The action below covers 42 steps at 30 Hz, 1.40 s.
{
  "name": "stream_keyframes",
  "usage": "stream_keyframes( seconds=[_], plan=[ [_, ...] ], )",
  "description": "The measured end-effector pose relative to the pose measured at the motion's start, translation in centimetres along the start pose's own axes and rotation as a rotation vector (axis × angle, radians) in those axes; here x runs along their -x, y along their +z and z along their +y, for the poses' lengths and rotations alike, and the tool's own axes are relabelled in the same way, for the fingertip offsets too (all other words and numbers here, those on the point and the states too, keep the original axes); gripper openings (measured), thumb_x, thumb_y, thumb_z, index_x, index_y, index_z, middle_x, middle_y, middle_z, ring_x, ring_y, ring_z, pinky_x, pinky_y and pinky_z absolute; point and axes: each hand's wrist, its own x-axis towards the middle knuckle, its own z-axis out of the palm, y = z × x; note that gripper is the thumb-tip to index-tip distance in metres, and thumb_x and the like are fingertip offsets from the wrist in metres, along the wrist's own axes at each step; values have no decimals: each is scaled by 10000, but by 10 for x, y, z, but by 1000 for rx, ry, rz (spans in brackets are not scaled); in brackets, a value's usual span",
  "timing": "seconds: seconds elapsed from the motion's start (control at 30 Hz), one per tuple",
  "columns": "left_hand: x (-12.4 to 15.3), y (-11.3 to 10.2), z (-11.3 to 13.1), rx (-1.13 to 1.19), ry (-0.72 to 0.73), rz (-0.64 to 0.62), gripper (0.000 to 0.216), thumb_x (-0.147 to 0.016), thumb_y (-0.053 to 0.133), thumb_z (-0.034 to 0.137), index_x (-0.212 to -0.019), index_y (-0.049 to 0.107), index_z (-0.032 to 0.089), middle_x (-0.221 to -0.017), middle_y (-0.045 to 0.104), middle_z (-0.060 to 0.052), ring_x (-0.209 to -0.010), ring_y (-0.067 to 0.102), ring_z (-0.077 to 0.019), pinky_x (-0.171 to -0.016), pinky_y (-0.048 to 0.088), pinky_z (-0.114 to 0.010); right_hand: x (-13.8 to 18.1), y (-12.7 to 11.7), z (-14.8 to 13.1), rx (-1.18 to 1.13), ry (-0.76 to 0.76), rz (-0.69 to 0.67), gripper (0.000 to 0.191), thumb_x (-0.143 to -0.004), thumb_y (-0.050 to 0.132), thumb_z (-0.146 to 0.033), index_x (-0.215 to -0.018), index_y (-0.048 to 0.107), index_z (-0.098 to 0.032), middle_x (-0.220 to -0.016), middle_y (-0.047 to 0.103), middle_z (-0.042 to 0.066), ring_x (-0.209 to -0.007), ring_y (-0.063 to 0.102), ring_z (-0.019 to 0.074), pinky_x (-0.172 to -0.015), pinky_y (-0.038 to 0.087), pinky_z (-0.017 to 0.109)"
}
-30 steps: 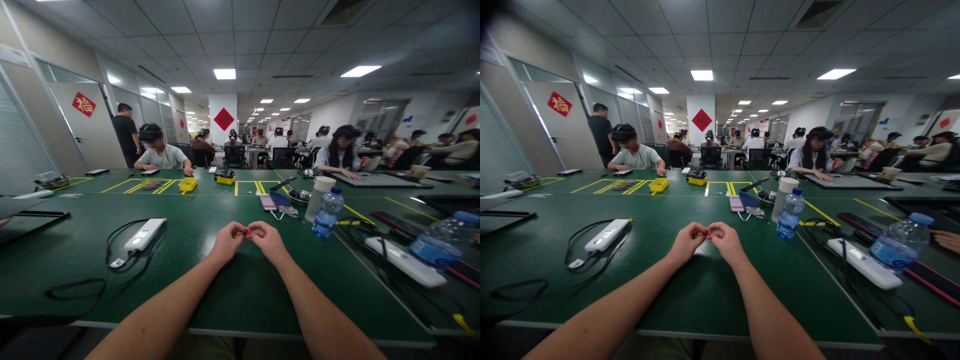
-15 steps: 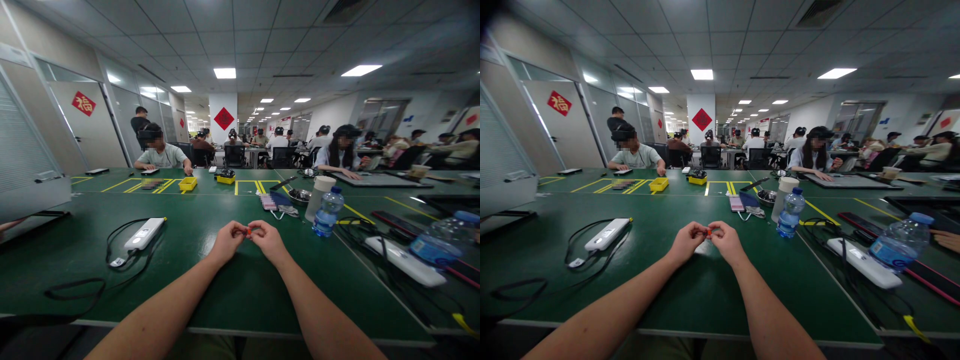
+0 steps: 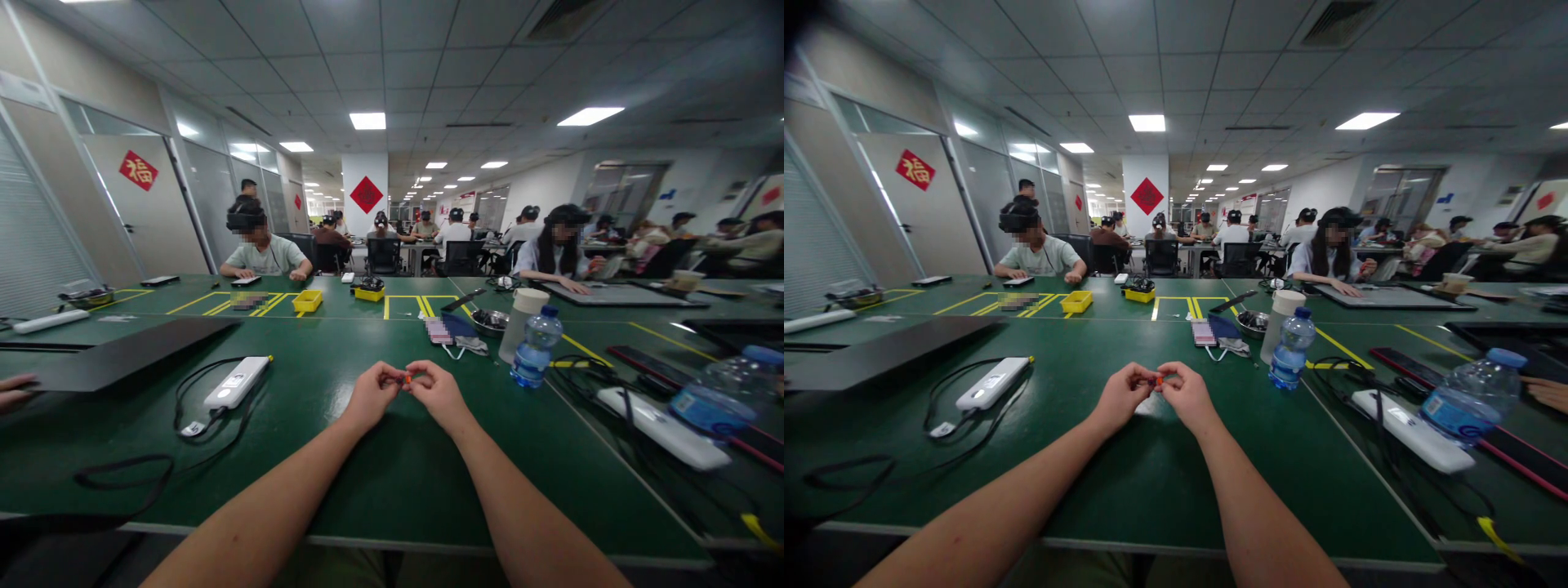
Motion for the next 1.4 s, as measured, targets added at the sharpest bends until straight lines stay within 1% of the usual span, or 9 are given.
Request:
stream_keyframes(
  seconds=[0.13, 0.27, 0.37, 0.6, 0.83, 1.03, 1.13, 1.23, 1.4],
  plan=[
    [0, 0, -1, 19, -1, 16, 141, -698, 596, 155, -831, 553, 151, -924, 660, -76, -778, 616, -136, -698, 469, -256, 1, 0, 0, -33, 5, 19, 266, -657, 587, -210, -920, 563, -181, -821, 641, 32, -725, 660, 174, -702, 517, 293],
    [0, -1, -1, 1, 2, 18, 134, -700, 597, 165, -829, 566, 151, -846, 661, -64, -737, 609, -130, -668, 461, -244, 1, -2, 0, -34, 17, 6, 204, -667, 596, -221, -866, 574, -180, -741, 665, 34, -744, 655, 189, -734, 506, 318],
    [0, -2, 0, -17, -3, 27, 137, -687, 619, 188, -811, 575, 153, -806, 649, -49, -698, 593, -123, -648, 455, -235, 1, -2, -1, -45, -8, -7, 168, -670, 604, -222, -830, 582, -174, -760, 669, 41, -760, 649, 187, -757, 499, 322],
    [1, -2, 6, 6, -18, -24, 159, -696, 610, 207, -844, 582, 157, -711, 600, -8, -617, 547, -102, -599, 448, -220, 1, -3, -4, -52, -8, 8, 172, -665, 623, -243, -819, 600, -170, -792, 671, 47, -766, 650, 189, -763, 497, 330],
    [1, -6, 7, -29, -23, 2, 207, -693, 606, 260, -871, 616, 155, -633, 541, 19, -583, 521, -98, -566, 439, -207, 1, -3, 1, -89, -8, 17, 182, -676, 616, -257, -831, 597, -164, -756, 662, 43, -762, 644, 187, -748, 499, 326],
    [-1, -8, 1, -160, 13, 28, 241, -700, 593, 253, -910, 657, 152, -703, 608, -15, -618, 544, -109, -589, 440, -214, -2, -6, 3, 57, -134, 76, 172, -668, 615, -262, -805, 656, -167, -858, 649, 55, -824, 605, 184, -775, 470, 322],
    [-1, -8, 0, -158, 19, 22, 236, -720, 571, 245, -922, 647, 151, -764, 644, -35, -665, 583, -125, -618, 462, -226, -3, -4, 7, 15, -75, 23, 226, -673, 620, -261, -878, 635, -168, -839, 650, 55, -797, 617, 185, -760, 481, 333],
    [-1, -8, -1, -181, 7, 2, 218, -739, 542, 228, -920, 631, 147, -730, 653, -33, -650, 600, -130, -628, 473, -236, -4, -2, 10, 6, -39, -3, 224, -666, 626, -241, -878, 614, -168, -801, 645, 48, -750, 625, 178, -727, 491, 328],
    [0, -9, 1, -420, 85, 37, 192, -722, 564, 228, -883, 651, 168, -729, 642, -20, -638, 572, -120, -630, 453, -232, -4, -5, 6, 239, -205, 39, 135, -692, 573, -206, -793, 661, -184, -870, 616, 52, -794, 587, 162, -732, 468, 299]
  ],
)
